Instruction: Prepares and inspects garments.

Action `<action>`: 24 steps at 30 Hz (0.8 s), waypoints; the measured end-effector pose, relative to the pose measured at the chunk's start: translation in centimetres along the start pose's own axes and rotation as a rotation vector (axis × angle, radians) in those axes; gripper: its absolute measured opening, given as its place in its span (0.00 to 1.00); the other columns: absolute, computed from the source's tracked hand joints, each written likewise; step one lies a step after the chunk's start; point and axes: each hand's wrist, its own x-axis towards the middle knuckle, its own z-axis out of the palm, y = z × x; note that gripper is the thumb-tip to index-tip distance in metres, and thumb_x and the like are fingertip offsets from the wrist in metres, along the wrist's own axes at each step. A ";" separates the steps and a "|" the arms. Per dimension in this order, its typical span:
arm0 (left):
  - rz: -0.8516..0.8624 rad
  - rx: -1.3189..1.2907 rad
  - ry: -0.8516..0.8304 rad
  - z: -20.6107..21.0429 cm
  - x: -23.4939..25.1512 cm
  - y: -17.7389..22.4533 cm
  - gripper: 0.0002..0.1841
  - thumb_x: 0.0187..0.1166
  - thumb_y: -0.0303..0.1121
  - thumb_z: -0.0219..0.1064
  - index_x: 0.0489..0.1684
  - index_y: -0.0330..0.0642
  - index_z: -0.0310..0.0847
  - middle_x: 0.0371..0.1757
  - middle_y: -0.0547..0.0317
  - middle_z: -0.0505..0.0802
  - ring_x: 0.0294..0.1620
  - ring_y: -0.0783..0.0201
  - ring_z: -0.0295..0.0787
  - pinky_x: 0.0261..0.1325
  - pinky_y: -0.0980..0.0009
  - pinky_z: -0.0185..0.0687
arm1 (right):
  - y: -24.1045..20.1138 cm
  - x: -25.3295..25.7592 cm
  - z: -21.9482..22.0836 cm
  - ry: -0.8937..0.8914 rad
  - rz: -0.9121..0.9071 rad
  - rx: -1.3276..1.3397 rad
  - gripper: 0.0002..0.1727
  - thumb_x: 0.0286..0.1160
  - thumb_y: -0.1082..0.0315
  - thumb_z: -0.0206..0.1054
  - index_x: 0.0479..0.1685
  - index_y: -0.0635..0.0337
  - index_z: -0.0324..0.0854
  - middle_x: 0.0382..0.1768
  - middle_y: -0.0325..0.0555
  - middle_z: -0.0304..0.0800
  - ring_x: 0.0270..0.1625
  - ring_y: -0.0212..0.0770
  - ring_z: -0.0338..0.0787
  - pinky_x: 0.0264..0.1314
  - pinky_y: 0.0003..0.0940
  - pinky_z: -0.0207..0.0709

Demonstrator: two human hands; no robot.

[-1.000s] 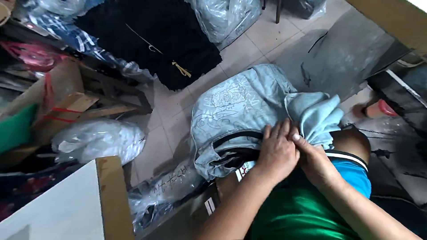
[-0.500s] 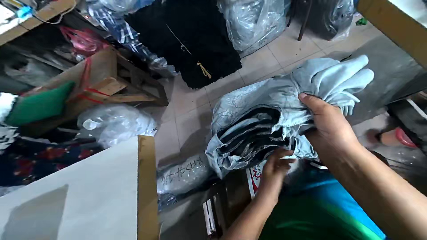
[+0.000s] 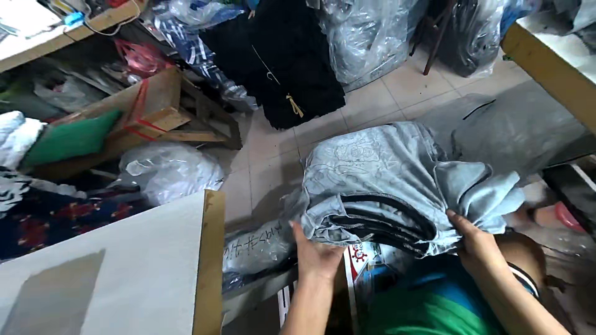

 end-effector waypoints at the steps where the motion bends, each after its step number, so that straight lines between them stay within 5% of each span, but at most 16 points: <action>1: -0.058 0.028 0.016 -0.1 0.4 0.9 0.41 0.81 0.75 0.34 0.73 0.52 0.70 0.58 0.46 0.89 0.56 0.46 0.89 0.51 0.41 0.86 | 0.3 0.1 -0.1 0.001 -0.012 -0.013 0.13 0.81 0.73 0.65 0.61 0.63 0.75 0.39 0.41 0.89 0.39 0.29 0.91 0.41 0.28 0.88; 4: -0.091 0.018 0.068 -0.4 1.0 1.5 0.28 0.90 0.61 0.40 0.58 0.46 0.72 0.44 0.47 0.88 0.44 0.51 0.90 0.42 0.49 0.88 | 0.0 -0.1 0.1 0.009 -0.012 -0.033 0.15 0.79 0.74 0.66 0.61 0.65 0.74 0.40 0.42 0.89 0.40 0.29 0.91 0.43 0.27 0.88; 6: -0.008 0.048 0.063 0.6 0.8 1.7 0.23 0.93 0.55 0.40 0.56 0.47 0.71 0.41 0.51 0.87 0.41 0.56 0.89 0.40 0.55 0.87 | -1.3 0.1 0.5 -0.006 -0.008 -0.051 0.15 0.79 0.73 0.67 0.61 0.65 0.75 0.40 0.44 0.89 0.40 0.31 0.91 0.42 0.29 0.87; 12: 0.563 0.210 -0.157 9.6 -1.1 8.6 0.10 0.91 0.37 0.55 0.59 0.44 0.76 0.44 0.60 0.88 0.42 0.67 0.87 0.43 0.66 0.87 | -14.6 1.8 6.1 -0.192 -0.339 -0.127 0.15 0.80 0.70 0.67 0.63 0.59 0.77 0.48 0.41 0.87 0.47 0.30 0.88 0.51 0.32 0.85; 16: 0.890 0.152 -0.390 13.2 -4.8 13.9 0.10 0.92 0.35 0.53 0.61 0.46 0.74 0.46 0.63 0.89 0.48 0.68 0.89 0.53 0.65 0.88 | -22.5 -0.3 8.5 -0.256 -0.598 0.095 0.16 0.77 0.71 0.69 0.62 0.56 0.75 0.47 0.36 0.88 0.49 0.28 0.91 0.53 0.29 0.88; 20: 1.228 0.194 -0.591 8.6 -9.2 13.8 0.14 0.94 0.36 0.43 0.54 0.52 0.77 0.44 0.73 0.92 0.50 0.76 0.90 0.57 0.73 0.89 | -22.8 -5.4 5.0 -0.282 -0.836 0.180 0.07 0.80 0.71 0.66 0.48 0.47 0.82 0.38 0.24 0.93 0.42 0.20 0.92 0.48 0.19 0.88; 21: 1.303 0.229 -0.626 6.3 -9.5 13.2 0.13 0.92 0.37 0.47 0.52 0.51 0.79 0.43 0.74 0.93 0.49 0.78 0.90 0.56 0.75 0.88 | -21.6 -6.4 3.1 -0.290 -0.858 0.144 0.06 0.80 0.69 0.66 0.48 0.45 0.85 0.39 0.23 0.94 0.43 0.20 0.92 0.48 0.18 0.88; 22: 1.387 0.273 -0.636 4.0 -9.7 12.4 0.12 0.89 0.40 0.55 0.51 0.46 0.83 0.44 0.74 0.94 0.50 0.79 0.90 0.56 0.77 0.87 | -20.3 -7.3 1.0 -0.304 -0.867 0.097 0.07 0.80 0.66 0.67 0.49 0.41 0.87 0.40 0.20 0.94 0.43 0.18 0.91 0.48 0.16 0.88; 24: 1.491 0.363 -0.576 0.7 -10.7 10.7 0.14 0.90 0.35 0.54 0.54 0.34 0.80 0.47 0.71 0.93 0.54 0.79 0.88 0.62 0.77 0.83 | -17.4 -9.4 -3.0 -0.325 -0.767 0.009 0.10 0.80 0.65 0.68 0.47 0.34 0.89 0.41 0.14 0.94 0.44 0.13 0.89 0.49 0.13 0.84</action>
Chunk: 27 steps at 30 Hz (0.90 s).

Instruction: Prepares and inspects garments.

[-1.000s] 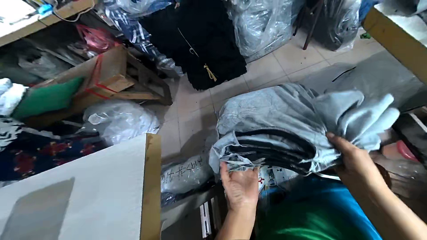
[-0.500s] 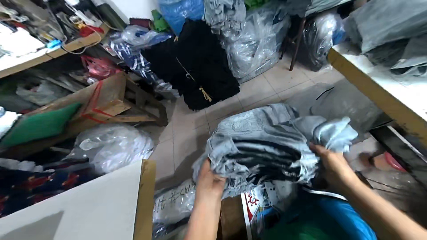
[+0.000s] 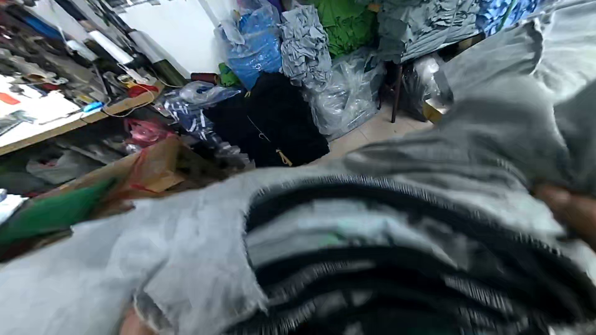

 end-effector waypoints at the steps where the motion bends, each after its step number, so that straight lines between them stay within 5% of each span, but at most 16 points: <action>1: -0.047 -0.011 0.047 -0.8 -1.2 0.0 0.11 0.88 0.29 0.53 0.51 0.29 0.78 0.46 0.67 0.93 0.54 0.78 0.89 0.63 0.77 0.83 | -0.4 -1.9 -0.1 0.057 0.112 0.038 0.14 0.74 0.73 0.66 0.38 0.36 0.89 0.34 0.16 0.94 0.38 0.14 0.90 0.44 0.12 0.83; 4: -0.450 0.255 0.096 -0.7 -2.6 1.0 0.04 0.75 0.18 0.62 0.42 0.29 0.75 0.34 0.80 0.90 0.42 0.91 0.86 0.52 0.87 0.83 | 0.9 -7.2 -0.8 0.129 0.422 0.146 0.15 0.76 0.80 0.60 0.42 0.46 0.84 0.36 0.22 0.97 0.43 0.19 0.93 0.54 0.21 0.87; 7: -0.790 0.273 -0.011 0.5 -3.5 -1.7 0.13 0.78 0.22 0.63 0.58 0.31 0.74 0.40 0.74 0.91 0.45 0.84 0.88 0.54 0.78 0.88 | 4.0 -9.3 -1.3 0.189 0.610 0.163 0.12 0.77 0.80 0.58 0.48 0.52 0.79 0.38 0.26 0.95 0.44 0.24 0.94 0.57 0.28 0.89; 10: -0.905 0.165 0.107 2.1 -3.2 -4.2 0.08 0.85 0.24 0.57 0.56 0.34 0.77 0.38 0.67 0.93 0.42 0.77 0.91 0.49 0.74 0.91 | 4.9 -7.4 -0.9 0.284 0.720 0.187 0.09 0.85 0.74 0.51 0.54 0.54 0.73 0.36 0.28 0.94 0.41 0.25 0.94 0.51 0.28 0.91; 13: -0.946 0.031 0.159 3.5 -1.1 -6.8 0.13 0.93 0.36 0.47 0.55 0.41 0.78 0.37 0.66 0.91 0.39 0.73 0.90 0.44 0.71 0.90 | 5.5 -2.4 0.5 0.251 0.706 0.297 0.14 0.92 0.62 0.45 0.51 0.52 0.77 0.34 0.34 0.95 0.37 0.31 0.95 0.42 0.32 0.92; 15: -0.969 -0.023 0.105 4.2 0.6 -9.9 0.22 0.94 0.50 0.39 0.62 0.45 0.73 0.44 0.64 0.90 0.43 0.69 0.91 0.46 0.67 0.90 | 7.1 1.4 1.8 0.200 0.689 0.354 0.17 0.93 0.55 0.45 0.53 0.54 0.78 0.36 0.39 0.93 0.38 0.36 0.95 0.42 0.36 0.92; 17: -1.058 -0.028 -0.006 4.9 1.6 -13.0 0.36 0.92 0.61 0.29 0.81 0.43 0.62 0.66 0.52 0.83 0.62 0.55 0.85 0.60 0.52 0.81 | 8.8 4.1 2.9 0.145 0.692 0.383 0.23 0.94 0.51 0.46 0.72 0.57 0.70 0.55 0.45 0.86 0.53 0.43 0.92 0.56 0.44 0.87; 19: -1.128 0.044 -0.085 5.7 1.2 -15.5 0.35 0.93 0.60 0.33 0.87 0.44 0.59 0.77 0.47 0.77 0.73 0.50 0.79 0.66 0.48 0.76 | 10.8 4.6 4.0 0.107 0.684 0.337 0.27 0.94 0.51 0.47 0.82 0.56 0.64 0.68 0.46 0.81 0.62 0.43 0.89 0.61 0.43 0.85; 23: -1.042 0.133 -0.133 6.8 -2.2 -15.6 0.24 0.91 0.35 0.53 0.82 0.31 0.64 0.80 0.39 0.76 0.75 0.52 0.77 0.73 0.55 0.74 | 14.3 -0.9 5.2 0.185 0.886 0.214 0.23 0.91 0.65 0.52 0.80 0.64 0.66 0.60 0.50 0.85 0.54 0.41 0.90 0.56 0.40 0.84; 27: -0.875 0.161 -0.290 6.2 -5.4 -12.3 0.14 0.84 0.29 0.53 0.53 0.29 0.81 0.51 0.55 0.92 0.52 0.67 0.90 0.59 0.68 0.85 | 16.8 -5.7 3.9 0.444 1.144 0.319 0.16 0.94 0.64 0.49 0.70 0.62 0.68 0.46 0.45 0.86 0.41 0.37 0.91 0.44 0.34 0.86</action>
